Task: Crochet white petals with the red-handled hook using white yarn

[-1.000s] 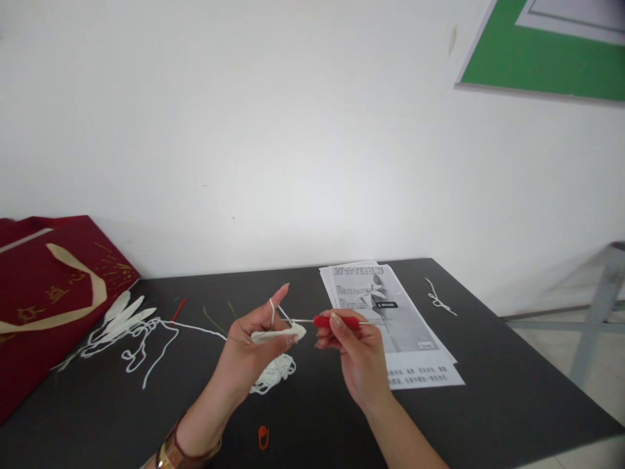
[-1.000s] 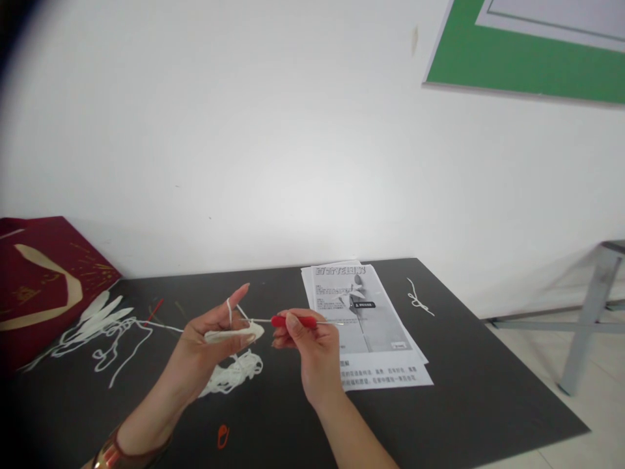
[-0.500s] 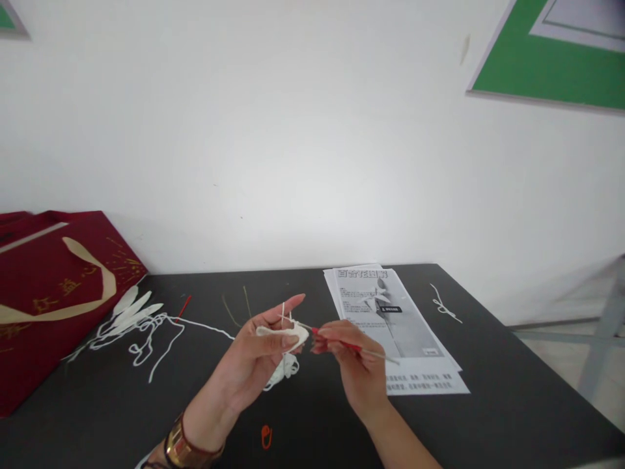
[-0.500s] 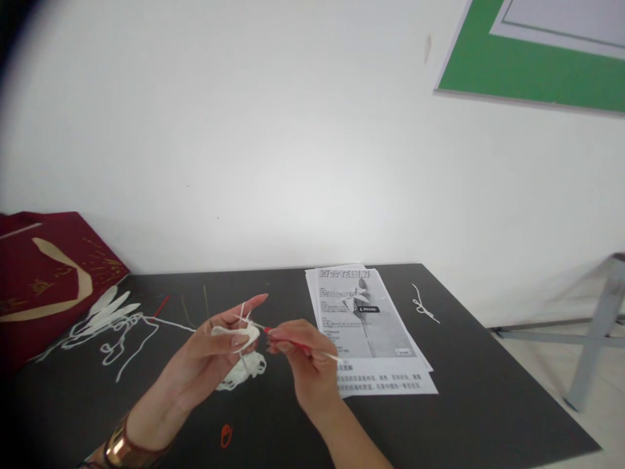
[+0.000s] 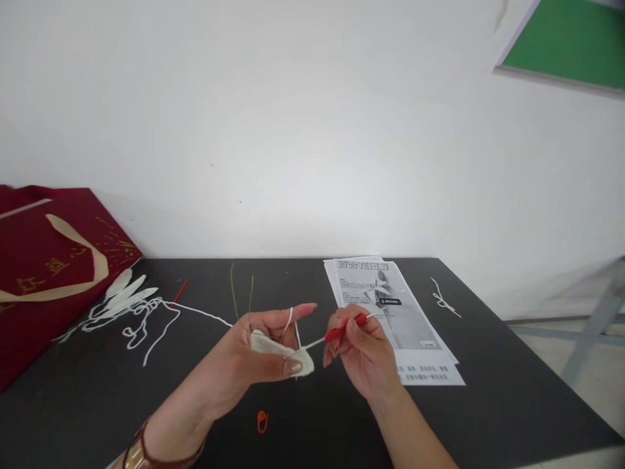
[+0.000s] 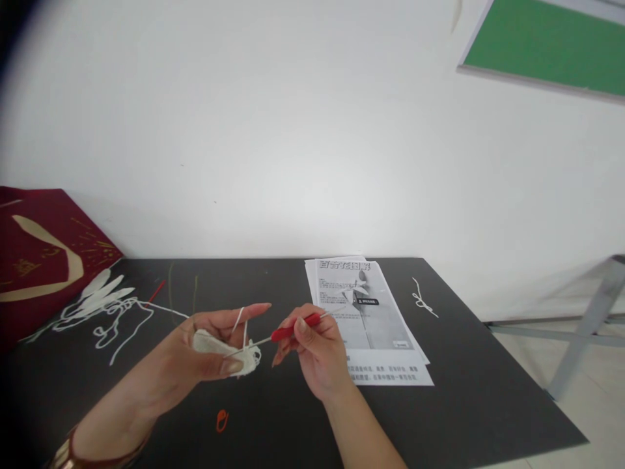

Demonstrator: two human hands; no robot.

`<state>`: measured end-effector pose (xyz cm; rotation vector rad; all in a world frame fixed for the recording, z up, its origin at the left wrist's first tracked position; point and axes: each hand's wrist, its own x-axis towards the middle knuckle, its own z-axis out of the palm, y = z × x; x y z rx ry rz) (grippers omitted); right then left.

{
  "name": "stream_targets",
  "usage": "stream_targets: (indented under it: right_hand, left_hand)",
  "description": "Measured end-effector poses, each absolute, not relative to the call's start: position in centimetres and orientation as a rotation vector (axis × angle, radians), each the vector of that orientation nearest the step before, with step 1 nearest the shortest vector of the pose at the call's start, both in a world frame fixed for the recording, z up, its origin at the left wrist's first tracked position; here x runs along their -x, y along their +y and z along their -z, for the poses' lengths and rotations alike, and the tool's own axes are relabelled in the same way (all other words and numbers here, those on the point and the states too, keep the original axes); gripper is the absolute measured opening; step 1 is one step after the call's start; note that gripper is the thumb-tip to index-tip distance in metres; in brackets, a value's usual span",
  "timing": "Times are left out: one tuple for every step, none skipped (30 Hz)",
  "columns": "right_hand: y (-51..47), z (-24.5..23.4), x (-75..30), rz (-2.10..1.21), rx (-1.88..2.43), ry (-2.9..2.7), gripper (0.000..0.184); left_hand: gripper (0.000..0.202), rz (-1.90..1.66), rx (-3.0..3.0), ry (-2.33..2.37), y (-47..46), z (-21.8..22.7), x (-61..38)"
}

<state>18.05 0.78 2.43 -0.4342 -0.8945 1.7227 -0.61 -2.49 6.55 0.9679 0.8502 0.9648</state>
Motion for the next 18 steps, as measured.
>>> stream_targets:
  right_hand:
    - [0.8, -2.5, -18.2, -1.705, 0.434, -0.918, 0.019]
    - [0.9, -2.5, -18.4, -1.685, 0.434, -0.936, 0.018]
    - [0.9, -2.6, -18.6, -1.665, 0.434, -0.947, 0.018]
    - [0.9, -2.6, -18.8, -1.645, 0.435, -0.956, 0.017]
    - [0.9, -2.7, -19.0, -1.627, 0.439, -0.965, 0.016]
    - [0.9, -2.7, -19.1, -1.609, 0.446, -0.978, 0.016]
    - [1.0, -2.8, -19.3, -1.588, 0.459, -0.997, 0.016]
    - [1.0, -2.9, -19.5, -1.564, 0.473, -1.022, 0.017]
    - [1.0, -3.0, -19.6, -1.537, 0.488, -1.051, 0.018]
    - [1.0, -3.1, -19.8, -1.51, 0.501, -1.075, 0.018]
    - [1.0, -3.2, -19.9, -1.486, 0.511, -1.096, 0.019]
    - [1.0, -3.3, -20.0, -1.47, 0.517, -1.114, 0.019]
    - [1.0, -3.4, -20.1, -1.464, 0.52, -1.132, 0.019]
    - [0.9, -3.5, -20.1, -1.459, 0.521, -1.144, 0.019]
    - [0.9, -3.7, -20.2, -1.453, 0.523, -1.152, 0.019]
    - [0.9, -3.8, -20.2, -1.444, 0.525, -1.156, 0.019]
    - [0.8, -3.9, -20.2, -1.431, 0.528, -1.16, 0.019]
    - [0.8, -3.9, -20.2, -1.415, 0.531, -1.162, 0.019]
  left_hand:
    - [0.057, -0.952, -0.972, 0.856, -2.5, -6.6, 0.7]
    - [0.058, -0.941, -0.978, 0.861, -2.6, -6.6, 0.7]
    - [0.059, -0.937, -0.984, 0.863, -2.6, -6.6, 0.7]
    - [0.059, -0.939, -0.987, 0.864, -2.6, -6.7, 0.7]
    - [0.059, -0.944, -0.986, 0.868, -2.7, -6.7, 0.7]
    - [0.059, -0.952, -0.981, 0.873, -2.7, -6.7, 0.7]
    - [0.059, -0.957, -0.975, 0.88, -2.7, -6.7, 0.7]
    - [0.058, -0.955, -0.972, 0.887, -2.7, -6.8, 0.7]
    - [0.058, -0.949, -0.971, 0.891, -2.8, -6.8, 0.6]
    - [0.058, -0.939, -0.975, 0.889, -2.8, -6.9, 0.6]
    - [0.057, -0.929, -0.983, 0.884, -2.7, -6.9, 0.6]
    - [0.057, -0.916, -0.99, 0.877, -2.7, -6.9, 0.6]
    - [0.057, -0.906, -0.993, 0.872, -2.7, -6.9, 0.6]
    - [0.057, -0.899, -0.994, 0.869, -2.6, -6.9, 0.7]
    - [0.056, -0.895, -0.992, 0.871, -2.6, -6.9, 0.7]
    - [0.056, -0.891, -0.99, 0.875, -2.6, -6.9, 0.7]
    - [0.057, -0.89, -0.991, 0.88, -2.5, -6.9, 0.8]
    - [0.056, -0.889, -0.997, 0.885, -2.5, -6.8, 0.8]
